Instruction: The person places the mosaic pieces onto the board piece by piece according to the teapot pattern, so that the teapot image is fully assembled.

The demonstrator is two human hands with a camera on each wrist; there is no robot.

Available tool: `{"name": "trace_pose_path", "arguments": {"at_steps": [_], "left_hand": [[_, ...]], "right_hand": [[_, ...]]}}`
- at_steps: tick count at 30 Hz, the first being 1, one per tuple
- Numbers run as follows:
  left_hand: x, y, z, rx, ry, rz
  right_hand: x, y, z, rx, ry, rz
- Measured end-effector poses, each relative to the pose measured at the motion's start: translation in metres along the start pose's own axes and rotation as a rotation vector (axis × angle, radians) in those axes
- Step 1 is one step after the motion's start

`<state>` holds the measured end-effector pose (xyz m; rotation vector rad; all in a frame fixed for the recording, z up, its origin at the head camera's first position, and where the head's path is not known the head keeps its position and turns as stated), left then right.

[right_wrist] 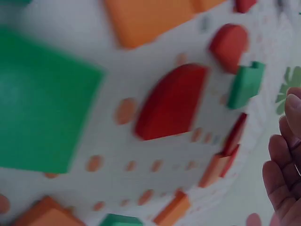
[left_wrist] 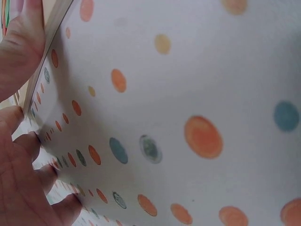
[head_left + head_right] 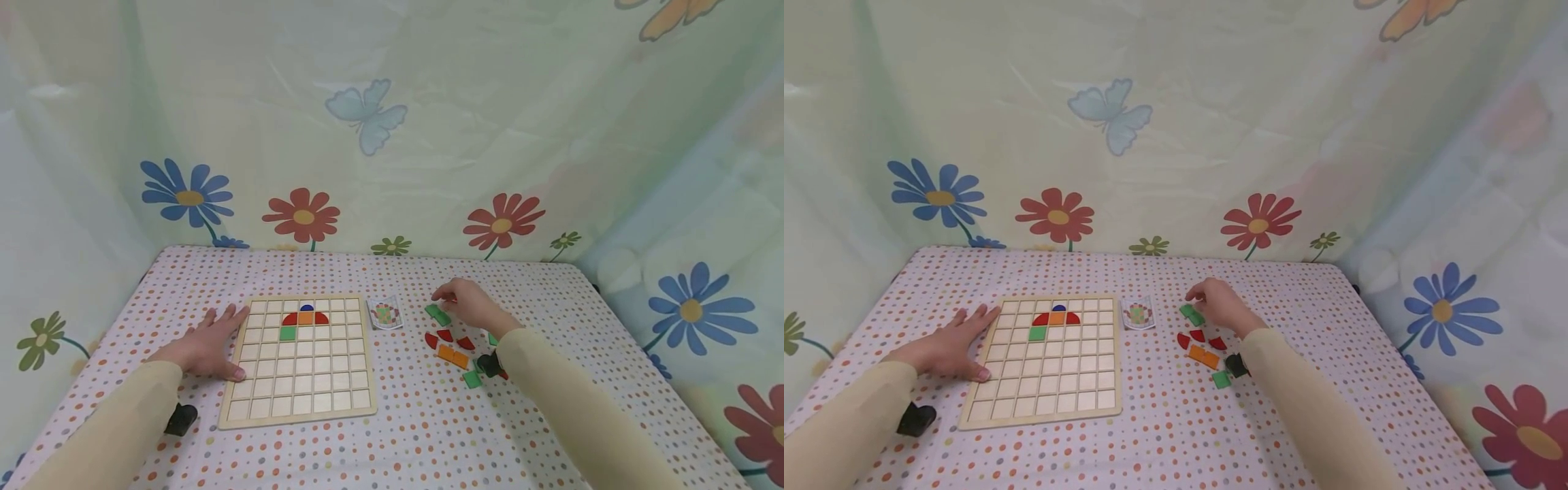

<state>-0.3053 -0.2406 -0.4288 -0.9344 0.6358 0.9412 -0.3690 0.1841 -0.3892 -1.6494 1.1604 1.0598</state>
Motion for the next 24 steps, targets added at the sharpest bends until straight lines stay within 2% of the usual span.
{"name": "trace_pose_path", "arguments": {"at_steps": [5,10,16,24], "left_hand": [[0.001,0.001,-0.001,-0.001,0.002,0.000],[0.002,0.000,0.000,-0.001,-0.003,-0.002],[0.001,0.000,0.001,0.009,0.004,0.009],[0.001,0.001,0.001,0.008,0.007,0.016]], "right_hand": [[0.013,0.005,0.007,0.002,-0.018,-0.008],[0.020,0.011,0.002,0.016,-0.066,-0.036],[0.024,0.019,-0.005,0.018,-0.127,-0.018],[0.029,0.025,-0.013,-0.015,-0.061,-0.034]]}}
Point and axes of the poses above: each hand's wrist, its own y-axis towards the middle knuckle, its own x-axis out of the palm, z = x × y, the point moved 7 cm from there along y, towards the middle knuckle, and after that the axes turned 3 degrees about -y, right-handed, at the moved point
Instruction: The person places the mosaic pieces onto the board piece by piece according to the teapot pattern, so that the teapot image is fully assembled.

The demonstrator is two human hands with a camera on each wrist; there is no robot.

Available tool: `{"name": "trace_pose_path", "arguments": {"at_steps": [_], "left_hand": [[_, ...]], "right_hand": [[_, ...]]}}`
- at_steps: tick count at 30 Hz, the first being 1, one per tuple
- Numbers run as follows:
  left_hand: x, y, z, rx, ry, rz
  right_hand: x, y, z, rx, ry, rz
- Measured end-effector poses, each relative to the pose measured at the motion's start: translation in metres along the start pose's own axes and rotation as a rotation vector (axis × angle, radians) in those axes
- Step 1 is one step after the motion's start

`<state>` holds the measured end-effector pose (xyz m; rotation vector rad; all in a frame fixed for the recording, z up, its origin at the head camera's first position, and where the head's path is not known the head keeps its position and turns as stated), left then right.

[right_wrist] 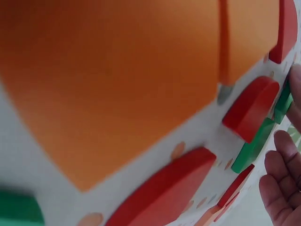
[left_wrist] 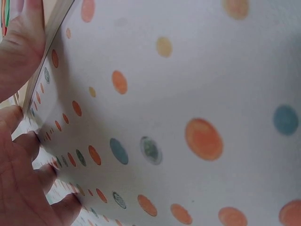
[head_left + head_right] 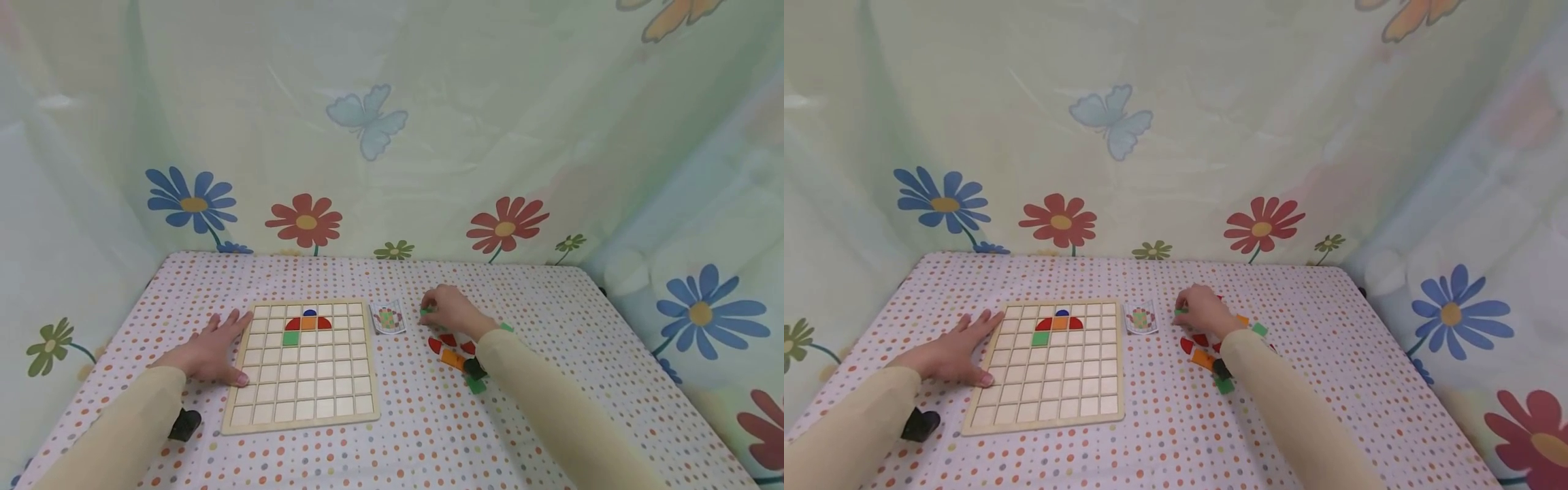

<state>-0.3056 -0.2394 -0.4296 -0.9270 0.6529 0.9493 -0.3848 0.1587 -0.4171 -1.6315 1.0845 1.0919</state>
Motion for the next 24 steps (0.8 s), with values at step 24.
{"name": "trace_pose_path", "arguments": {"at_steps": [24], "left_hand": [[0.001,0.003,-0.004,0.008,0.008,0.005]], "right_hand": [[-0.004,-0.008,0.009,0.020,0.018,0.026]]}}
Point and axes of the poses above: each hand's wrist, its own y-axis towards the middle knuckle, its own x-axis out of the palm, z = x × y, the point moved 7 cm from there along y, towards the middle knuckle, and after that the axes turned 3 degrees about -y, right-handed, at the moved point
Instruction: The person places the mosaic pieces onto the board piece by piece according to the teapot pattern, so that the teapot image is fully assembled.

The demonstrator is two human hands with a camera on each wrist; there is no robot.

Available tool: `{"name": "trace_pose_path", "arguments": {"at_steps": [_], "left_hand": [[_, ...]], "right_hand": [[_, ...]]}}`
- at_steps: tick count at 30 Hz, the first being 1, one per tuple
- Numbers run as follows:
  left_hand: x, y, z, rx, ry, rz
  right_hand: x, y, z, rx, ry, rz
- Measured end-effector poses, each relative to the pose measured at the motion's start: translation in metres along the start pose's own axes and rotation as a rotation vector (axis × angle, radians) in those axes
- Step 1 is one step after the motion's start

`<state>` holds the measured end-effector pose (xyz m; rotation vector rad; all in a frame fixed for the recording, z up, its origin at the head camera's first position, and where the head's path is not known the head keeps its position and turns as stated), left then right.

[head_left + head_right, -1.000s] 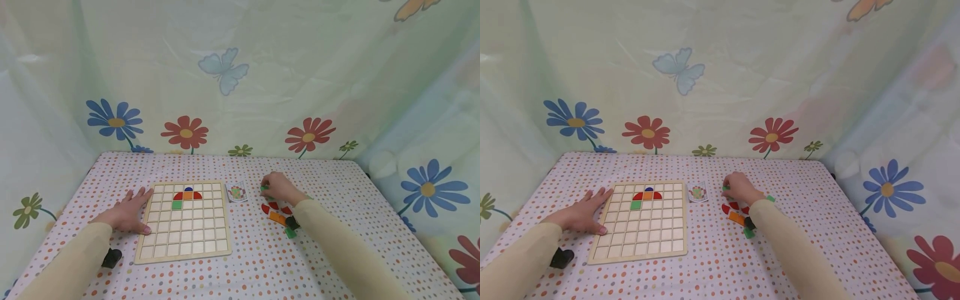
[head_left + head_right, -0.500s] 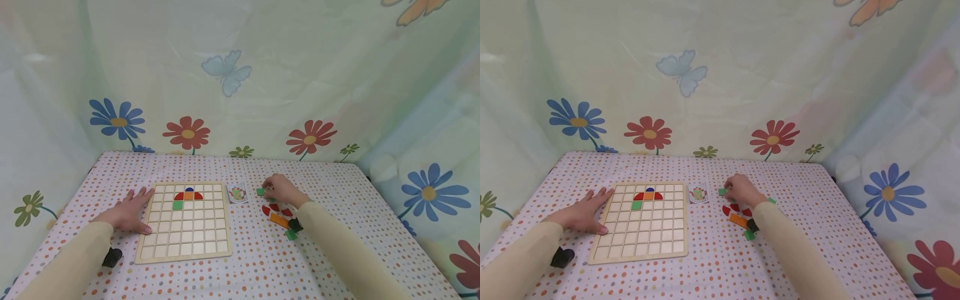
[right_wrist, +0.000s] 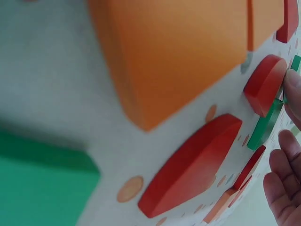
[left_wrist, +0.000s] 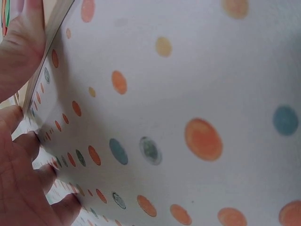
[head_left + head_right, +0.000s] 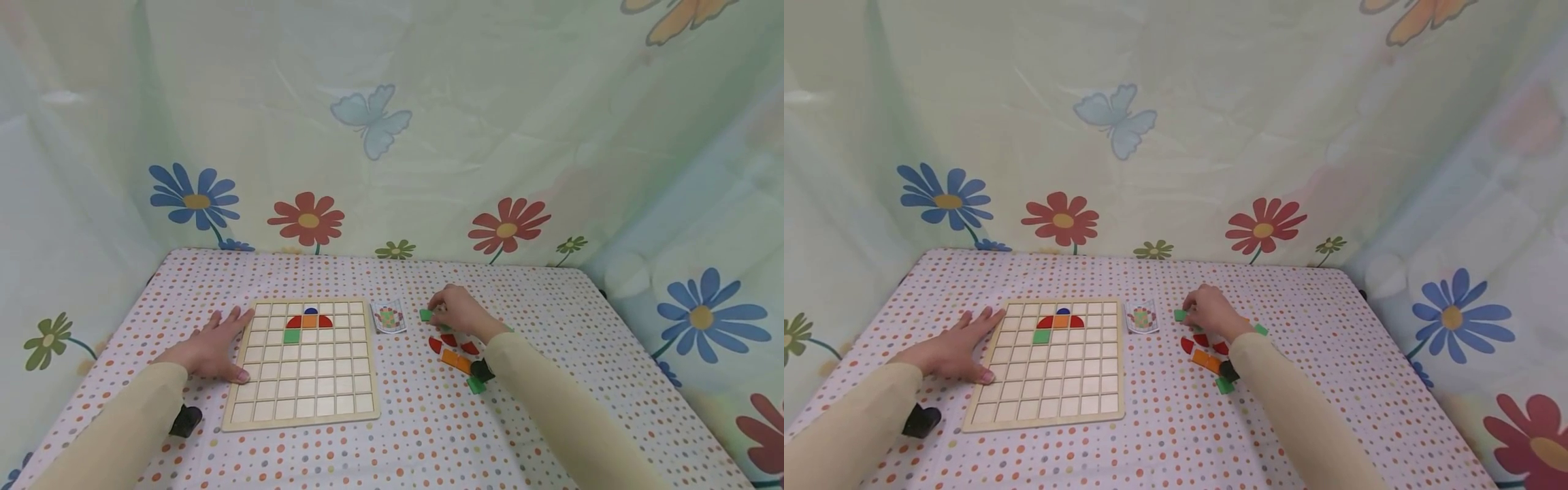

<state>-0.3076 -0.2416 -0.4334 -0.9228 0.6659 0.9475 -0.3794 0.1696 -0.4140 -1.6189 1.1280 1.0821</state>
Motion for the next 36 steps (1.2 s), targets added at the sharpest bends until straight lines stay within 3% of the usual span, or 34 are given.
{"name": "trace_pose_path", "arguments": {"at_steps": [7,16,36], "left_hand": [[0.000,0.000,0.000,-0.012,-0.003,0.001],[-0.001,-0.001,0.000,-0.004,-0.009,-0.004],[0.001,0.000,0.000,-0.020,-0.019,-0.014]], "right_hand": [[-0.011,-0.003,-0.009,-0.038,0.020,0.035],[-0.019,-0.005,-0.054,-0.148,0.061,0.051],[0.023,0.012,-0.167,-0.316,0.131,-0.027]]}}
Point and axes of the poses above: each hand's wrist, its own y-axis towards the middle knuckle, its own x-axis out of the palm, z = x × y, the point moved 7 cm from there along y, towards the middle knuckle, and after that the axes turned 3 degrees about -y, right-handed, at the moved point
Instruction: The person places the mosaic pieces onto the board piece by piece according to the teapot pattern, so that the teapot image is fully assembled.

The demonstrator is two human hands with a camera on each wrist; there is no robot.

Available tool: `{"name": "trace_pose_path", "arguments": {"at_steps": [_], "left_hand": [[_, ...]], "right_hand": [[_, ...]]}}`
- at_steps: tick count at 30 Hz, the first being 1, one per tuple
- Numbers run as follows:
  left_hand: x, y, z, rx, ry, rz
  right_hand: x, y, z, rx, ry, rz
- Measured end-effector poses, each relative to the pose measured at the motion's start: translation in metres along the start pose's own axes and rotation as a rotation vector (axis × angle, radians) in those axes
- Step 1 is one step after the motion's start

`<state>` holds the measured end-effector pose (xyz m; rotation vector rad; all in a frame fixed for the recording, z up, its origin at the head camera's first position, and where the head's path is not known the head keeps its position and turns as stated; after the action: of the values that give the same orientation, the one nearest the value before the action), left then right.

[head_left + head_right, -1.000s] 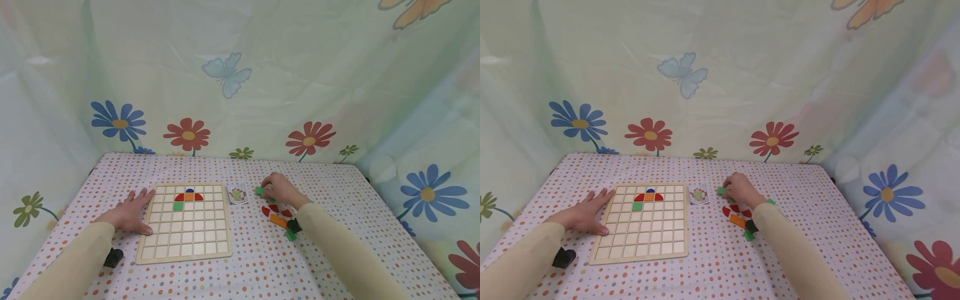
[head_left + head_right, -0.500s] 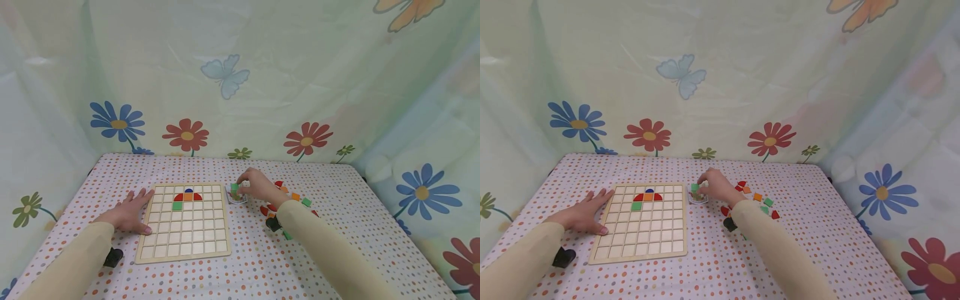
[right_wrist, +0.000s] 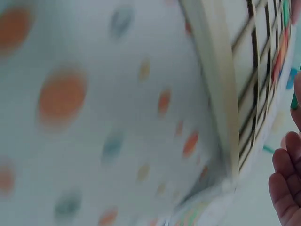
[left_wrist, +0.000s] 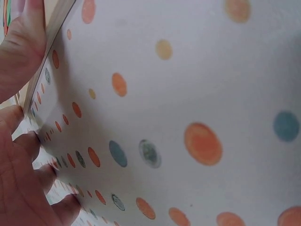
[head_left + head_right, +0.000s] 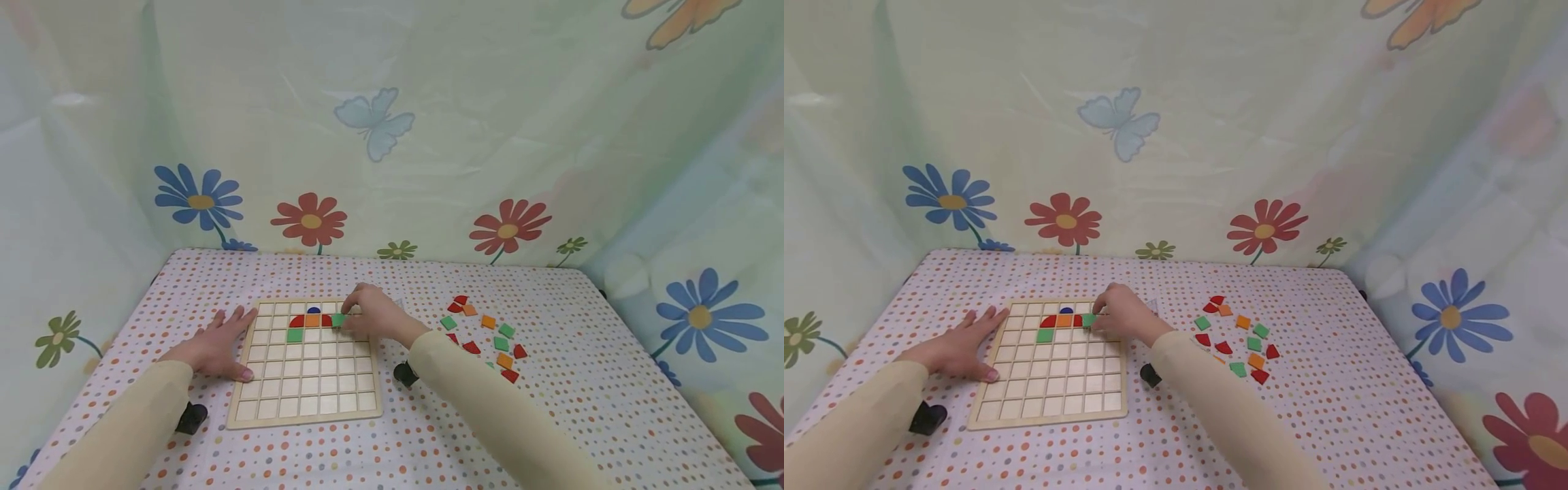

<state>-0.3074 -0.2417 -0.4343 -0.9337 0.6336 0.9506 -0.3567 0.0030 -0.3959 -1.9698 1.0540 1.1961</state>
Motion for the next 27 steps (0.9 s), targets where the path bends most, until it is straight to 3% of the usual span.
{"name": "trace_pose_path", "arguments": {"at_steps": [6,18,27], "left_hand": [[-0.001,-0.001,0.001,-0.005,-0.006,-0.002],[-0.002,0.000,0.003,0.002,0.013,0.013],[-0.001,-0.001,0.001,0.003,-0.014,-0.003]], "right_hand": [[0.015,0.007,-0.022,-0.075,-0.049,-0.013],[0.026,0.013,-0.037,-0.080,-0.185,-0.023],[0.030,0.015,-0.045,-0.095,-0.227,-0.030]]}}
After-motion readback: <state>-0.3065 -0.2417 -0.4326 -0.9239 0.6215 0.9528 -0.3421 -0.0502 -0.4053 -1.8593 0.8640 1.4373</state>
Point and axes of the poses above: each hand's wrist, its own y-axis towards the middle knuckle, its own x-axis out of the palm, z = x × y, the point moved 7 cm from there along y, towards the middle knuckle, and after that the axes turned 3 degrees about -y, right-handed, at the moved point
